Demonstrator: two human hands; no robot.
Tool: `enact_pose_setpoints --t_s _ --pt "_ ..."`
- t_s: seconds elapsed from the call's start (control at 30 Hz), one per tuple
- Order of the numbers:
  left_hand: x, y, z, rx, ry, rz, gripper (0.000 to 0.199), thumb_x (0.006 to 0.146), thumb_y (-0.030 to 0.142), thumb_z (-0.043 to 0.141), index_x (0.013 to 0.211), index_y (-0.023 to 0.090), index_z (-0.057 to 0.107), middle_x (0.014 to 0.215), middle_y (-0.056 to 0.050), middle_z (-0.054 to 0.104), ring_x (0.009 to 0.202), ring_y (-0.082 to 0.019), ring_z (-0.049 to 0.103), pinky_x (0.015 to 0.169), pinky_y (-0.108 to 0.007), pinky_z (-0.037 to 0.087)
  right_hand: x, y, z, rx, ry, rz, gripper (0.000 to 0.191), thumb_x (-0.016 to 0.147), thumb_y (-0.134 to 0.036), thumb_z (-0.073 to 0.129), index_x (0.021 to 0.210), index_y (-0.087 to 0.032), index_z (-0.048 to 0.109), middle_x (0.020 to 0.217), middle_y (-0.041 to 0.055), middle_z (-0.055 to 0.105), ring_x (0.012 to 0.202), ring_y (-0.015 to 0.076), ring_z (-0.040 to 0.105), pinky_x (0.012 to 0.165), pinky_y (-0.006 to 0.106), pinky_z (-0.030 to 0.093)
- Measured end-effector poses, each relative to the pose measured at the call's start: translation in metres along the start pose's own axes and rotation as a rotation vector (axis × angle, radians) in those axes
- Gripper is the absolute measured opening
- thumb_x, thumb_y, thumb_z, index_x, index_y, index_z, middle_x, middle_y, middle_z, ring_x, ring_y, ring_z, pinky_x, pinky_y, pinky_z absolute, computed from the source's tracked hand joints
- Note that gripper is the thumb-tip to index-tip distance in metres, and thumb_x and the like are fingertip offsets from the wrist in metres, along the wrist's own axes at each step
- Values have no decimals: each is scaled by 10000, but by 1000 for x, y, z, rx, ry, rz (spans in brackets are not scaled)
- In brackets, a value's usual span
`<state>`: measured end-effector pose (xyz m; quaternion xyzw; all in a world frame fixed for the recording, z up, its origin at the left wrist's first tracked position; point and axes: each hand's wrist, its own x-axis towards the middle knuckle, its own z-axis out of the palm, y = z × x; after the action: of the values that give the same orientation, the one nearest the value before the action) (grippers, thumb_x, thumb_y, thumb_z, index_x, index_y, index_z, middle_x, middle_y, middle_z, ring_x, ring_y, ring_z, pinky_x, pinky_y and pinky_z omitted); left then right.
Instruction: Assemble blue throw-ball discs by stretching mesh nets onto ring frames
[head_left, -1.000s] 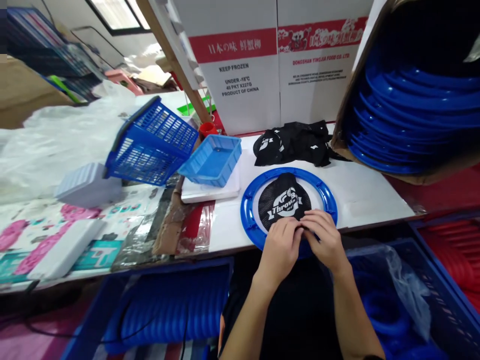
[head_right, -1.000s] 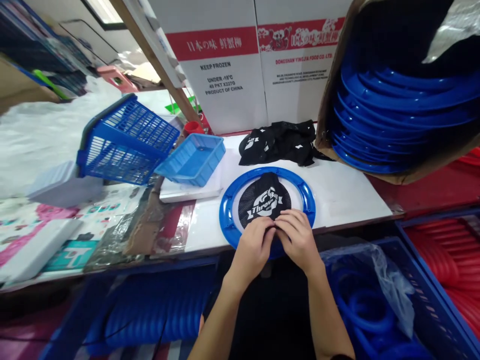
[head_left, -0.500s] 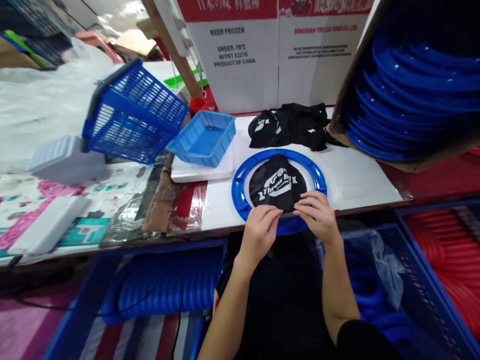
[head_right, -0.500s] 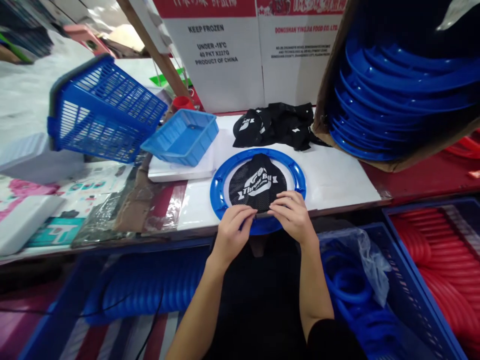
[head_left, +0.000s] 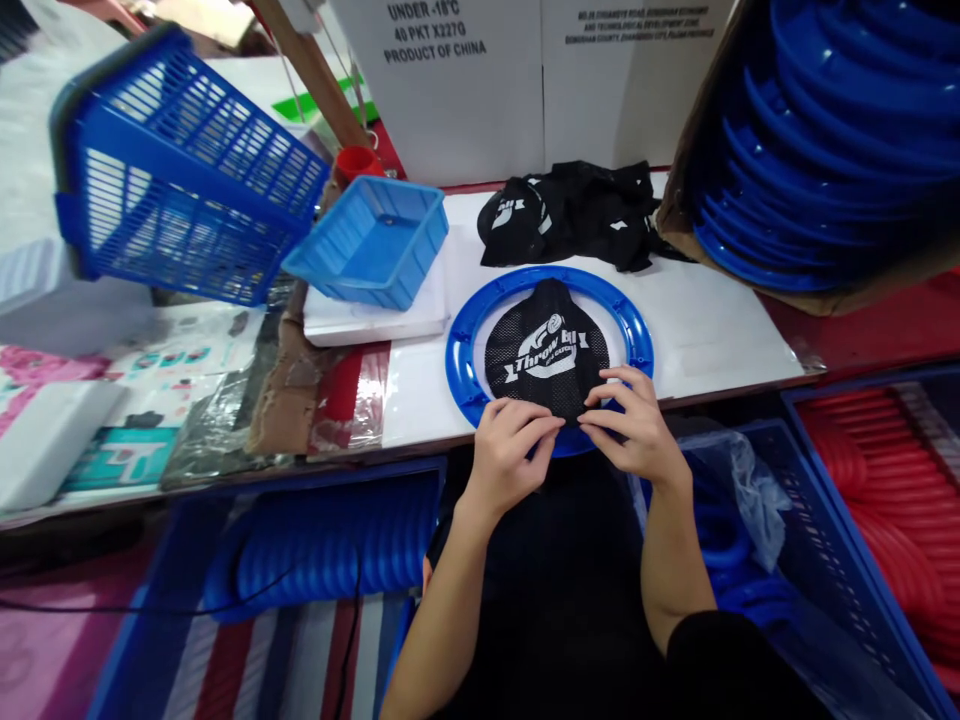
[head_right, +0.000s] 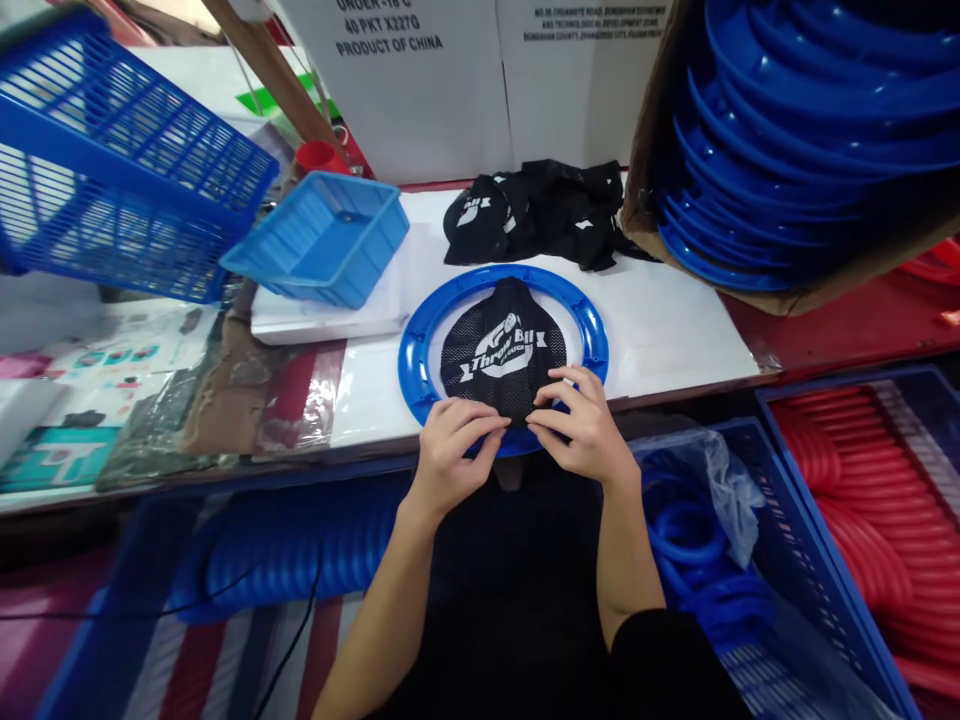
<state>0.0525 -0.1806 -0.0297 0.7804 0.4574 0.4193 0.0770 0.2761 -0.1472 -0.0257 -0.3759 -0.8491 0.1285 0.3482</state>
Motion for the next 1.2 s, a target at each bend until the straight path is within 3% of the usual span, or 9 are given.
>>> enact_pose_setpoints --t_s 0.2,0.4,0.7,0.97,1.2 --pt "-5 -4 5 92 9 72 180 1014 157 638 978 251 788 917 -30 781 831 -180 712 878 -395 477 -2 1 -1 -9 -25 -36 135 974 -220 681 966 -285 799 1102 59 753 1355 301 570 1199 595 417" --pt "-6 -9 8 43 87 157 171 966 79 701 1004 225 784 910 -34 764 812 -171 681 852 -371 474 -1 4 1 1 19 -114 182 943 -114 685 988 -256 790 1141 69 748 1375 315 566 1191 626 431" --pt "-4 -9 7 32 53 141 74 971 158 748 969 226 775 916 -27 766 825 -178 663 817 -363 460 -4 -11 3 -154 2 -101 157 967 -111 681 1026 -224 774 1190 97 755 1376 335 594 1204 632 451" --pt "-4 -11 7 -4 72 135 102 958 122 748 952 220 774 897 -25 760 868 -186 676 815 -355 474 -9 -3 12 -65 105 -142 175 942 -81 708 1014 -230 763 1105 85 780 1247 302 687 1100 588 542" --pt "-5 -13 4 -2 29 177 149 967 93 712 932 226 768 908 -18 772 878 -187 696 867 -385 463 -8 -3 6 -44 47 -153 144 945 -93 724 993 -224 761 1091 77 790 1228 295 700 1112 593 521"
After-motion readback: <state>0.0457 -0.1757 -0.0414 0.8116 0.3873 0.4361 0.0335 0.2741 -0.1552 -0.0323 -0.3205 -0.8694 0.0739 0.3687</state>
